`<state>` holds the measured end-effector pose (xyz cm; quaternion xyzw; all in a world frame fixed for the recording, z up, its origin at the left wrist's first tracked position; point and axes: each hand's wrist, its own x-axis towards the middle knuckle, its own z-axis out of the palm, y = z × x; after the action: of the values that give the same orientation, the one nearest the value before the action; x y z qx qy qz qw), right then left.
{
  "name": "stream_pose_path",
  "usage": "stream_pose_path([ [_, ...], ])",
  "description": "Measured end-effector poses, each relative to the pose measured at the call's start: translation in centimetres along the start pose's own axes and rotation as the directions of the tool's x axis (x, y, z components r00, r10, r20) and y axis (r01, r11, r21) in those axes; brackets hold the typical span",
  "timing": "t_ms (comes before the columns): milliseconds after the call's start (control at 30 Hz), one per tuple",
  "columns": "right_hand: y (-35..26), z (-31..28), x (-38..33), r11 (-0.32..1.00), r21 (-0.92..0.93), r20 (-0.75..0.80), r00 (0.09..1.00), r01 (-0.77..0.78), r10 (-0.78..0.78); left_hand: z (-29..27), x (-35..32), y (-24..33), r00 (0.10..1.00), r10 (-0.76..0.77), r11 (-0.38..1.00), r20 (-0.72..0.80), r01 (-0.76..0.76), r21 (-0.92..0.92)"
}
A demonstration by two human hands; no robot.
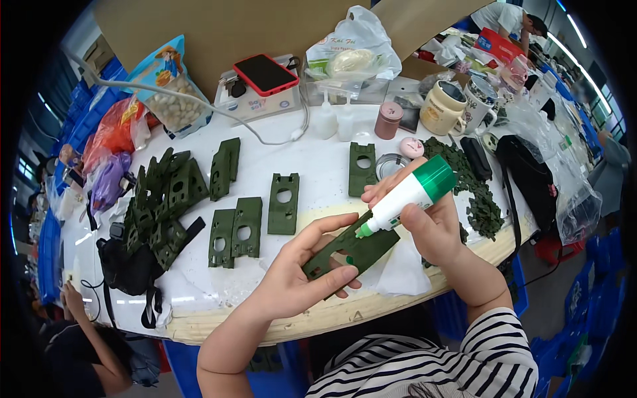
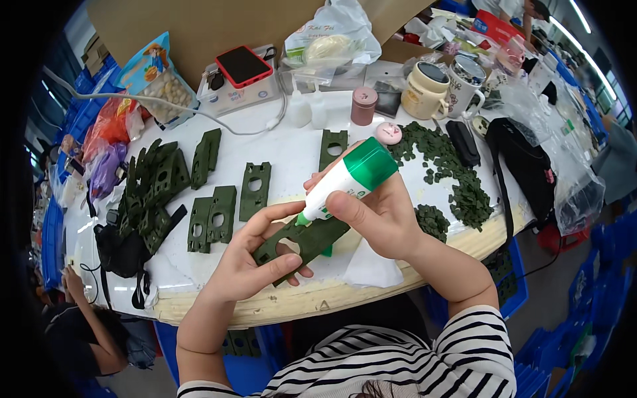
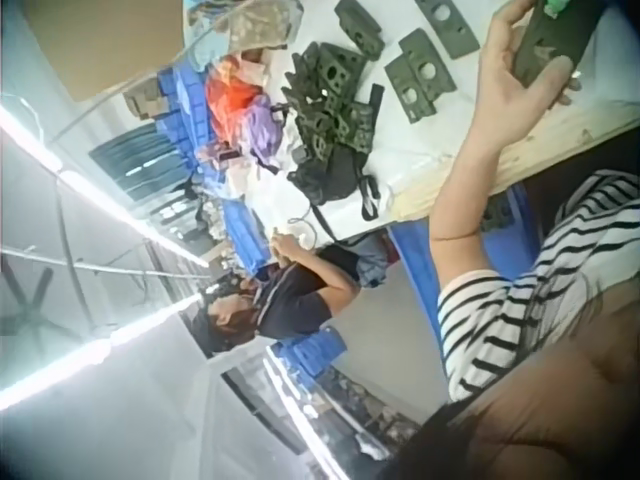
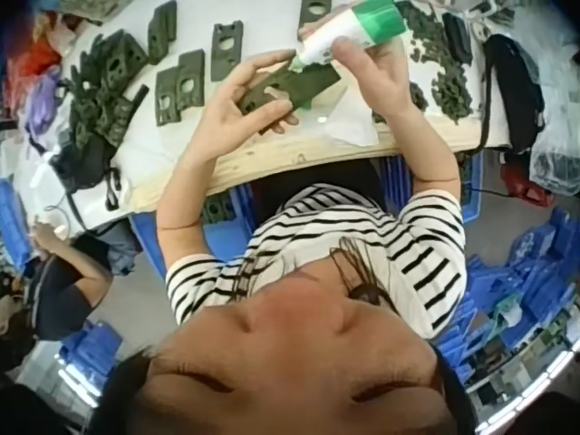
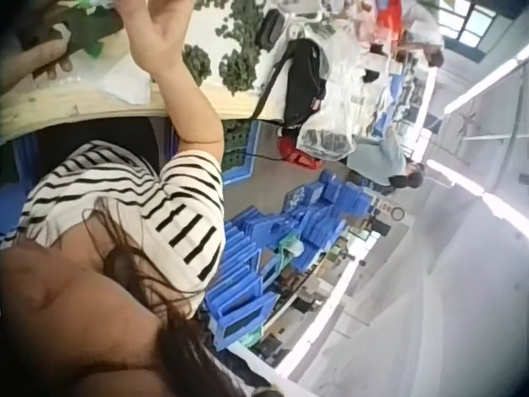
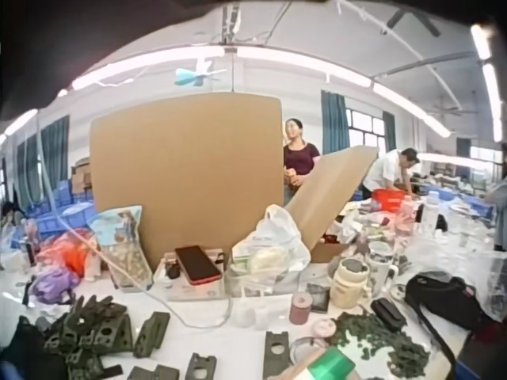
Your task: The recorder is assembling small plastic toy tank components using glue.
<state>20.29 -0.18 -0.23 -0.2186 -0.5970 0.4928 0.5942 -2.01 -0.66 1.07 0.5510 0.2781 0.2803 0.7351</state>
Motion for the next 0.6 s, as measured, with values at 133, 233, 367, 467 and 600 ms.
stream_pose_path([
  [133, -0.04, 0.07, -0.03, 0.996, 0.031, -0.026, 0.996, -0.081, 0.082, -0.01, -0.17, 0.11, 0.999, -0.007, 1.0, -0.045, 0.007, -0.011],
  [233, -0.15, 0.13, 0.08, 0.995, 0.032, -0.042, 0.994, -0.098, 0.099, 0.0, -0.12, -0.01, 0.998, 0.002, 1.0, -0.059, -0.002, -0.002],
  [367, 0.1, 0.15, 0.11, 0.997, -0.015, -0.016, 0.997, -0.077, 0.076, 0.01, 0.0, 0.01, 0.997, 0.008, 0.999, -0.076, -0.006, 0.032],
  [467, 0.21, 0.32, 0.06, 0.996, -0.006, -0.013, 0.996, -0.091, 0.091, 0.04, -0.11, 0.02, 0.996, 0.011, 0.999, -0.083, -0.008, 0.037],
  [600, 0.13, 0.32, 0.01, 0.997, -0.003, -0.006, 0.997, -0.083, 0.083, 0.04, -0.11, 0.0, 0.997, 0.013, 1.0, -0.078, -0.011, 0.029],
])
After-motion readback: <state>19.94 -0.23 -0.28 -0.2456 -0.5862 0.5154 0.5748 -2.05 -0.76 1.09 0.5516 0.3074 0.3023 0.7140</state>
